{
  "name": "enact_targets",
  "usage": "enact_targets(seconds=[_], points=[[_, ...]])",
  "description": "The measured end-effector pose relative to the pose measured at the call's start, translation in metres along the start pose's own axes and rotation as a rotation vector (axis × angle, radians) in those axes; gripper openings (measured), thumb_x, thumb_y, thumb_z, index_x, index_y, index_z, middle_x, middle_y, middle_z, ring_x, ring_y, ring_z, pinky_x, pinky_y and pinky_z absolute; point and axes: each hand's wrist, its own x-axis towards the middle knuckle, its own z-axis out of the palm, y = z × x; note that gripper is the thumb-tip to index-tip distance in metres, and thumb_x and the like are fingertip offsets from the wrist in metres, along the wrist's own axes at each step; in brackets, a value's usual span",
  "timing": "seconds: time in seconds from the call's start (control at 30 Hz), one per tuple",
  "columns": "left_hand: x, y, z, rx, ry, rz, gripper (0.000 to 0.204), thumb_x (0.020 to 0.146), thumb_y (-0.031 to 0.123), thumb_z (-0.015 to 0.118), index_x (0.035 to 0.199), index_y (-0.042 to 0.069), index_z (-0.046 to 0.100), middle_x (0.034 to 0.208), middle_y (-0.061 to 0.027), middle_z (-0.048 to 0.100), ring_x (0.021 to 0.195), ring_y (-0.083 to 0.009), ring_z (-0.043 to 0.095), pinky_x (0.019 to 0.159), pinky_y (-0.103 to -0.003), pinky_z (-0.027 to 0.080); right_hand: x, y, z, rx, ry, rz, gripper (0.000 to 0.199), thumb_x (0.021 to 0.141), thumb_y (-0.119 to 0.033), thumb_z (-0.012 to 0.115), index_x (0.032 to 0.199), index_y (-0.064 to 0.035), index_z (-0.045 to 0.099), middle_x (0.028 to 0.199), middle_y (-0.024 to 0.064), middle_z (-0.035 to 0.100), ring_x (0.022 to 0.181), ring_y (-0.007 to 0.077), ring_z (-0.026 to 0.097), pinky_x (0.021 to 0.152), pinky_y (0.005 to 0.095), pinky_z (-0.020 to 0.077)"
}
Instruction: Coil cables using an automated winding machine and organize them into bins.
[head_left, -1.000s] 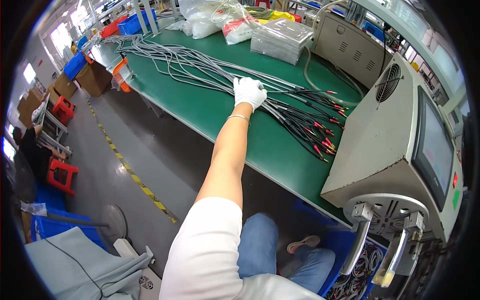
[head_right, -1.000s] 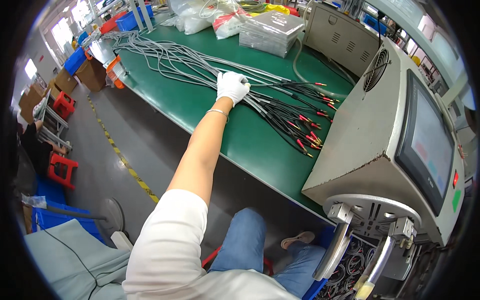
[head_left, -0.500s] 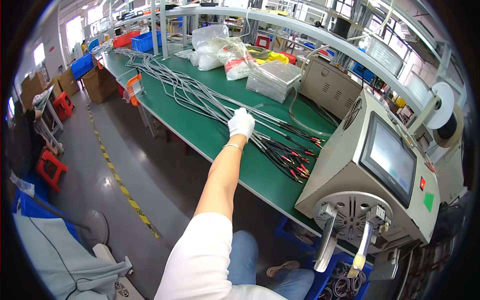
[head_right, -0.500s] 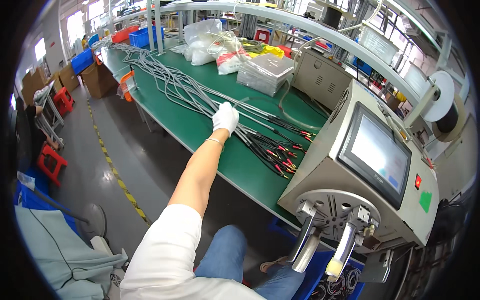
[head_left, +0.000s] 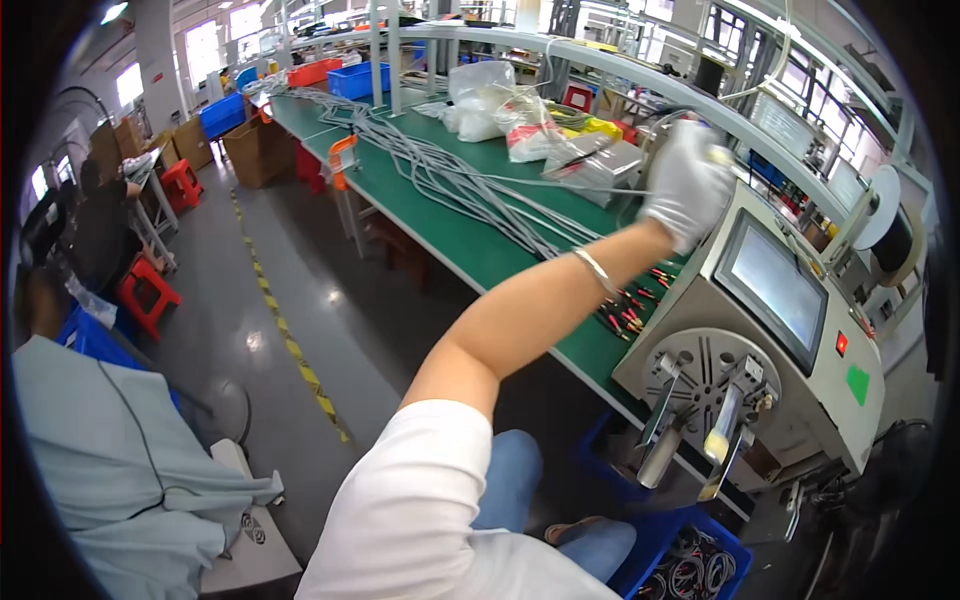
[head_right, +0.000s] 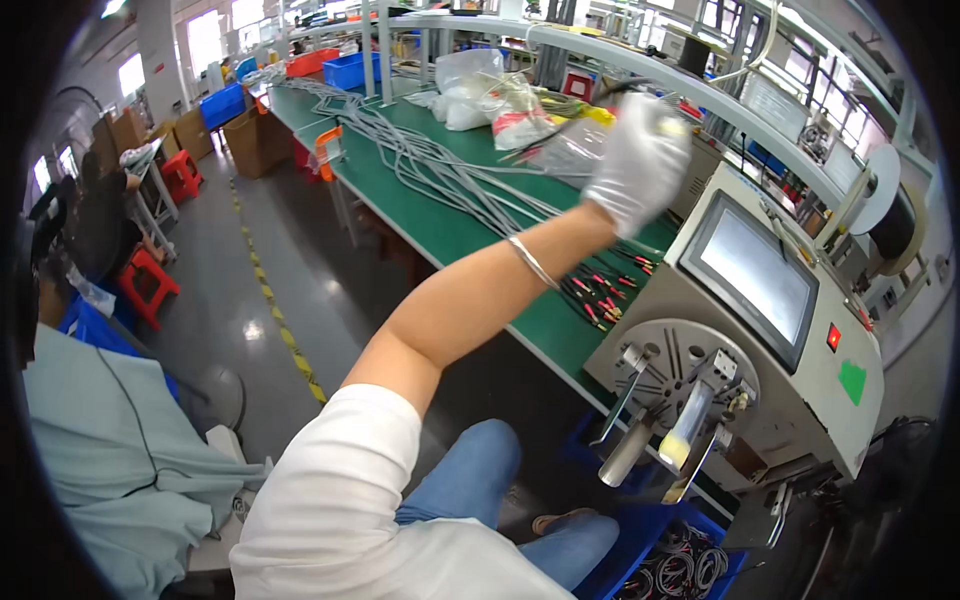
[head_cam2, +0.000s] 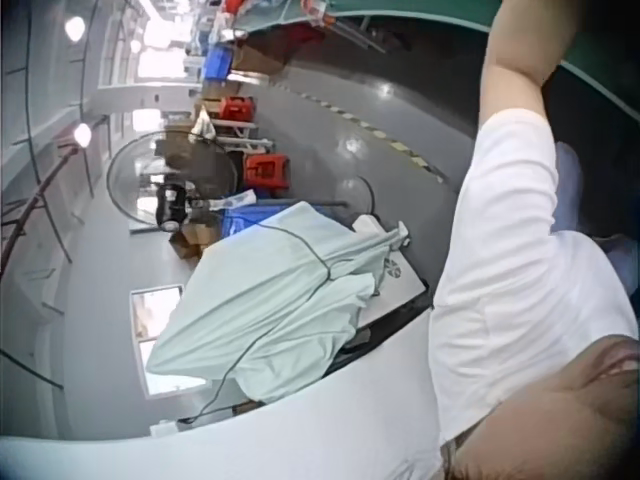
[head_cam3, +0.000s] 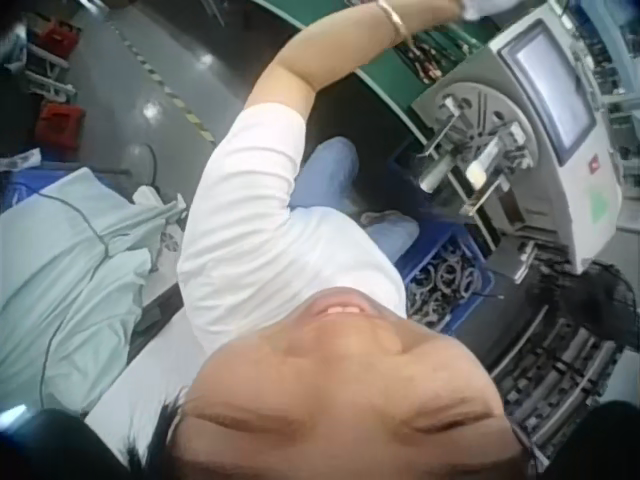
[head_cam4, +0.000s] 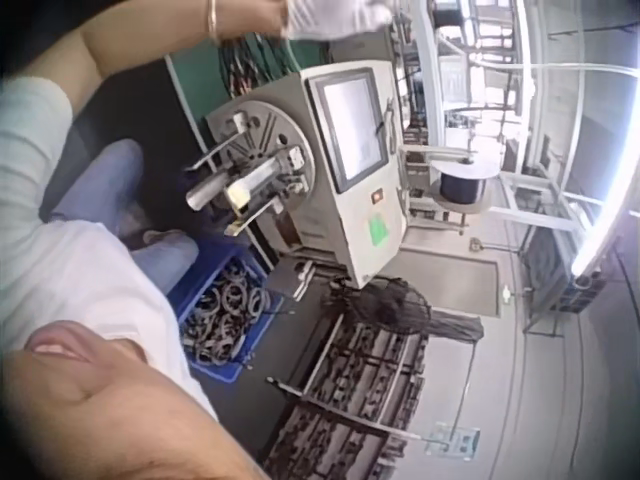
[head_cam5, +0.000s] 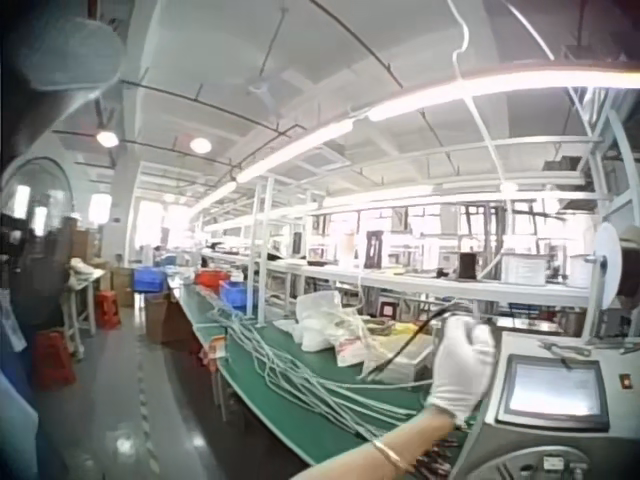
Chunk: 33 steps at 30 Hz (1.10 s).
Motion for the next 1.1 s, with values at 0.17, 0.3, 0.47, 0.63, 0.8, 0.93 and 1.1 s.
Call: enact_targets(seconds=[0.17, 0.3, 0.47, 0.63, 0.8, 0.93, 1.1], points=[[-0.05, 0.118, 0.039, 0.008, -0.216, 0.287, 0.013, 0.077, 0.005, 0.056, 0.086, 0.002, 0.048, 0.06, -0.0163, 0.053, 0.053, -0.035, 0.056, 0.049, -0.041, 0.046, 0.002, -0.016, -0.004, 0.085, 0.006, -0.032, 0.031, 0.092, -0.03, 0.049, 0.113, -0.0099, 0.058, 0.105, 0.0114, 0.061, 0.1, 0.0214, 0.058, 0.079, 0.036, 0.0462], [-0.085, 0.151, 0.028, -0.043, -0.446, 0.29, 0.014, 0.072, 0.006, 0.059, 0.083, 0.004, 0.05, 0.059, -0.0146, 0.054, 0.055, -0.0349, 0.059, 0.05, -0.04, 0.047, 0.003, -0.016, -0.013, 0.125, 0.029, -0.019, 0.032, 0.092, -0.03, 0.05, 0.114, -0.0092, 0.058, 0.106, 0.0118, 0.061, 0.101, 0.0216, 0.058, 0.081, 0.0358, 0.0462], [-0.104, 0.153, 0.002, 0.098, -0.984, 0.365, 0.014, 0.068, 0.019, 0.063, 0.068, 0.006, 0.057, 0.062, -0.0105, 0.056, 0.056, -0.0315, 0.059, 0.051, -0.039, 0.048, 0.004, -0.012, -0.028, 0.162, 0.067, 0.015, 0.033, 0.092, -0.03, 0.05, 0.116, -0.0084, 0.058, 0.107, 0.0123, 0.061, 0.101, 0.022, 0.058, 0.082, 0.0356, 0.0463], [-0.114, 0.137, -0.017, 0.19, -1.168, 0.464, 0.015, 0.066, 0.026, 0.065, 0.07, 0.011, 0.063, 0.066, -0.0073, 0.06, 0.063, -0.0289, 0.062, 0.053, -0.04, 0.048, -0.002, -0.006, -0.047, 0.19, 0.133, 0.041, 0.035, 0.092, -0.03, 0.051, 0.117, -0.0076, 0.058, 0.108, 0.0128, 0.061, 0.102, 0.0223, 0.058, 0.084, 0.0354, 0.0463], [-0.113, 0.128, -0.033, 0.169, -1.305, 0.378, 0.014, 0.068, 0.026, 0.059, 0.072, 0.013, 0.064, 0.066, -0.0081, 0.061, 0.063, -0.0317, 0.061, 0.054, -0.043, 0.047, -0.008, 0.009, -0.071, 0.217, 0.195, 0.071, 0.036, 0.092, -0.03, 0.051, 0.118, -0.0068, 0.058, 0.108, 0.0133, 0.061, 0.102, 0.0227, 0.058, 0.086, 0.0351, 0.0464], [-0.114, 0.128, -0.044, 0.244, -1.388, 0.43, 0.016, 0.071, 0.025, 0.055, 0.076, 0.015, 0.066, 0.068, -0.0072, 0.062, 0.066, -0.0311, 0.062, 0.055, -0.042, 0.048, -0.028, 0.006, -0.102, 0.262, 0.279, 0.066, 0.037, 0.092, -0.03, 0.052, 0.119, -0.0062, 0.058, 0.109, 0.0138, 0.061, 0.103, 0.0229, 0.058, 0.087, 0.035, 0.0464], [-0.109, 0.12, -0.056, 0.087, -1.411, 0.263, 0.016, 0.068, 0.014, 0.059, 0.081, 0.009, 0.068, 0.074, -0.0112, 0.064, 0.07, -0.0322, 0.064, 0.061, -0.044, 0.051, -0.103, -0.057, -0.133, 0.457, 0.516, -0.07, 0.038, 0.092, -0.03, 0.052, 0.121, -0.0054, 0.058, 0.11, 0.0143, 0.061, 0.104, 0.0233, 0.058, 0.088, 0.0347, 0.0465]])
